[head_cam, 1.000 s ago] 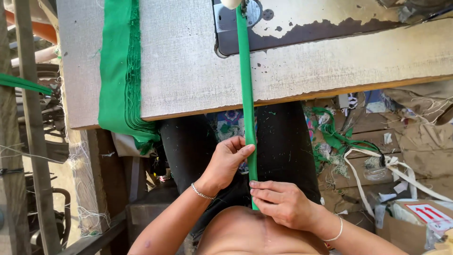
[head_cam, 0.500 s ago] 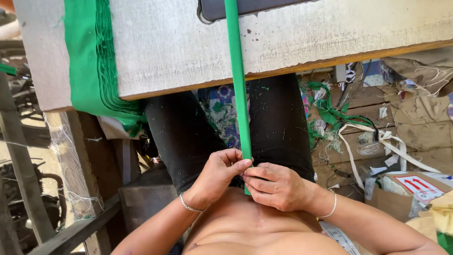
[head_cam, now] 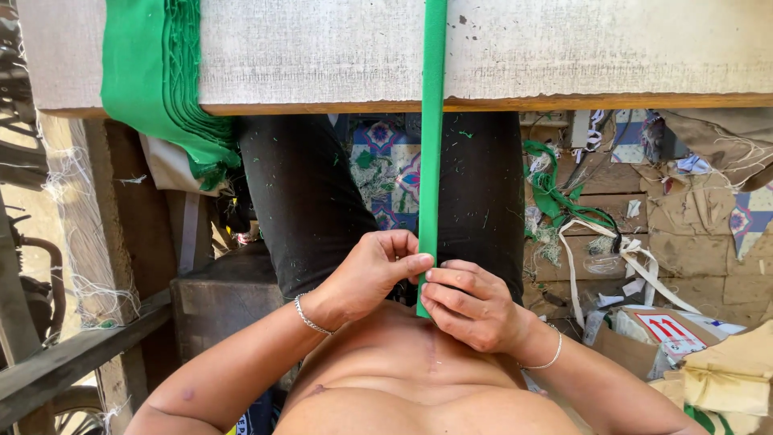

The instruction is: Folding and aligning green fabric strips at a sewing machine for preparation

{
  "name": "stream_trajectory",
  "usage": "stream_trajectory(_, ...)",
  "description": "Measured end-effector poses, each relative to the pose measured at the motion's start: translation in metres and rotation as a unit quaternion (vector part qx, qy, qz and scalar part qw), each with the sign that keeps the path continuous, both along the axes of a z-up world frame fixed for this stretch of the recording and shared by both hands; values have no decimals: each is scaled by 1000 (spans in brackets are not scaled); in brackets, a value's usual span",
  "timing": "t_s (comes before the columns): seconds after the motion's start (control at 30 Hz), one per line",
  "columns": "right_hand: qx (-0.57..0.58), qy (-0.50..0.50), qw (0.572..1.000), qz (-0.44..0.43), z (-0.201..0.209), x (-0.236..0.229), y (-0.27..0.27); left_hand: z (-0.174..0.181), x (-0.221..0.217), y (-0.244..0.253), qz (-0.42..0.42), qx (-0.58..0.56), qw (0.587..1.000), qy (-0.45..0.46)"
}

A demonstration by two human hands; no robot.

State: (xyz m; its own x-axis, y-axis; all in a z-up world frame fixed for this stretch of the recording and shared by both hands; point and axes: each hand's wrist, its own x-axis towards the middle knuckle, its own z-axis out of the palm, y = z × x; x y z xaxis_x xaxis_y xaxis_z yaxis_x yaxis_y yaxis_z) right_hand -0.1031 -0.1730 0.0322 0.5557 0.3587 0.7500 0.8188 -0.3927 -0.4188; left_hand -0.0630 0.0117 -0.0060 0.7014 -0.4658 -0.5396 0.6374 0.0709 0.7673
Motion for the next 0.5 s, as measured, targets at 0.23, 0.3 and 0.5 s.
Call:
stream_trajectory(0.23,-57,105,992,49,4,-3,-12,20,15,4,-95,43,993,-47)
stream_trajectory(0.3,-53,115,990,58,6,-1,-13,47,36,2,-69,138,944,-292)
stream_trajectory(0.5,-3,128,990,66,18,0,-12,80,178,-8,-73,283,635,-715)
